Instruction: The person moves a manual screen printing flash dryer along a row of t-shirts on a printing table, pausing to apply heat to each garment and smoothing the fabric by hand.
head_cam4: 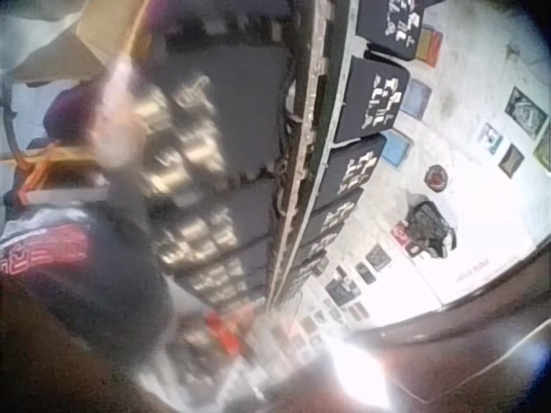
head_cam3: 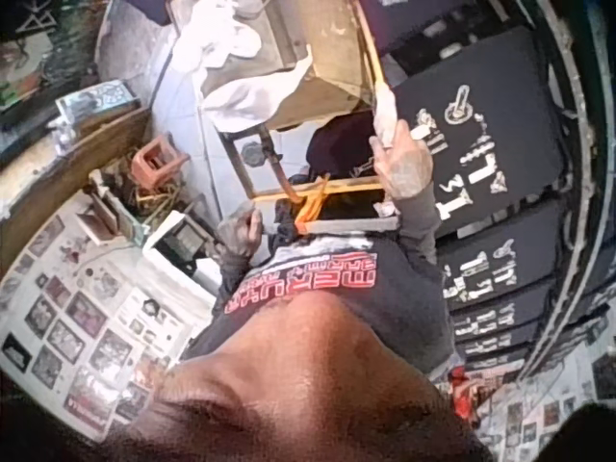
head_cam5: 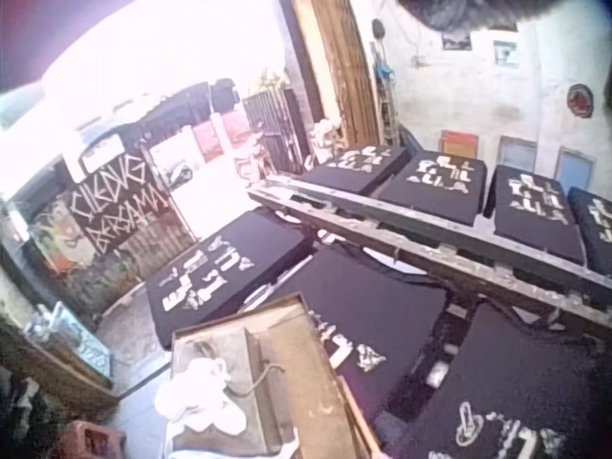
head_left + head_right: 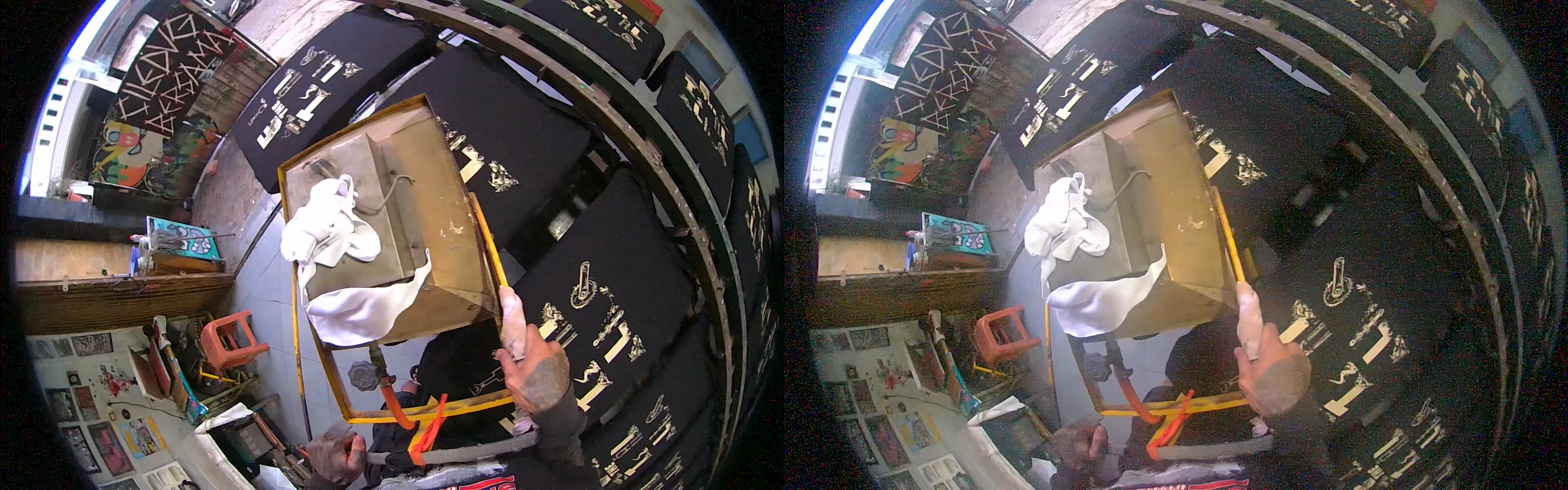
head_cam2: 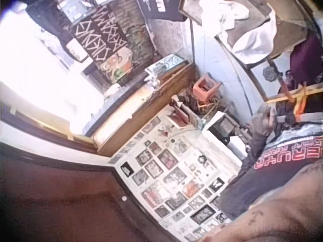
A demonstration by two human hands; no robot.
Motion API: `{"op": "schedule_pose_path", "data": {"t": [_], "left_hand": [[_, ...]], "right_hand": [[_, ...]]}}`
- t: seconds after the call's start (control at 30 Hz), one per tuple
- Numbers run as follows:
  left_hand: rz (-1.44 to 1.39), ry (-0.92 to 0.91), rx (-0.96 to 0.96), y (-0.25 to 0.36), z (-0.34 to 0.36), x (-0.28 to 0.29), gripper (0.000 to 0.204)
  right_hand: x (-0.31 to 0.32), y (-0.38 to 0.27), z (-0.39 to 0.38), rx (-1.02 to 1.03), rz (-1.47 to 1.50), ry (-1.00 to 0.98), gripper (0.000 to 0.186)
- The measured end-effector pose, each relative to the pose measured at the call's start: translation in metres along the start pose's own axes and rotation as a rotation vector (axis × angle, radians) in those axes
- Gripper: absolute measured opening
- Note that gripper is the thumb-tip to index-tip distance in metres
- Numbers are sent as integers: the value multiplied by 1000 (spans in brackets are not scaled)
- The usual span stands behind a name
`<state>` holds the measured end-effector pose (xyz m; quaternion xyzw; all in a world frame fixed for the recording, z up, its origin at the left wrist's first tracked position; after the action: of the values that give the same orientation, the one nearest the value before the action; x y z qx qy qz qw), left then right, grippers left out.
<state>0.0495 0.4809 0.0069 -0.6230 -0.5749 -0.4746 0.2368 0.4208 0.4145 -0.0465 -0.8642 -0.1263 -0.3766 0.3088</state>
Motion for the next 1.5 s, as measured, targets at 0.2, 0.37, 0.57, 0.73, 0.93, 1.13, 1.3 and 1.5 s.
{"op": "schedule_pose_path", "data": {"t": [0.2, 0.37, 0.57, 0.73, 0.93, 1.13, 1.3, 1.5], "left_hand": [[-38, -35, -115, 30, 10, 15, 30], [-33, 231, -246, 19, 3, 19, 25], [-149, 430, -284, -2, 0, 14, 28], [-138, 418, -305, 6, -3, 22, 25], [-103, 472, -293, 8, -5, 24, 26], [-108, 498, -261, 6, -5, 23, 26], [-108, 503, -260, 7, -5, 25, 24], [-108, 556, -260, 8, -6, 29, 29]], "right_hand": [[1, 0, 1, -8, -36, 49, 37], [6, -5, 3, 64, 38, 185, 28], [11, -14, 3, 123, 113, 195, 27], [6, -14, 5, 181, 24, 214, 29], [3, -6, 9, 191, 38, 214, 31], [5, -10, 9, 198, 71, 189, 30], [2, -8, 11, 199, 114, 201, 30], [4, -12, 7, 170, 112, 190, 30]]}}
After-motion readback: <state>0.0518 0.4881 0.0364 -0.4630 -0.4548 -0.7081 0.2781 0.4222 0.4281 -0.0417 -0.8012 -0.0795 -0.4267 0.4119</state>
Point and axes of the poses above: each hand's wrist, its own z-axis towards the middle knuckle, its own x-axis out of the back of the hand, y = z × x, the point moved 10 cm from there along z, towards the middle knuckle, and after that the axes turned 4 degrees about y, right-handed, at the moved point
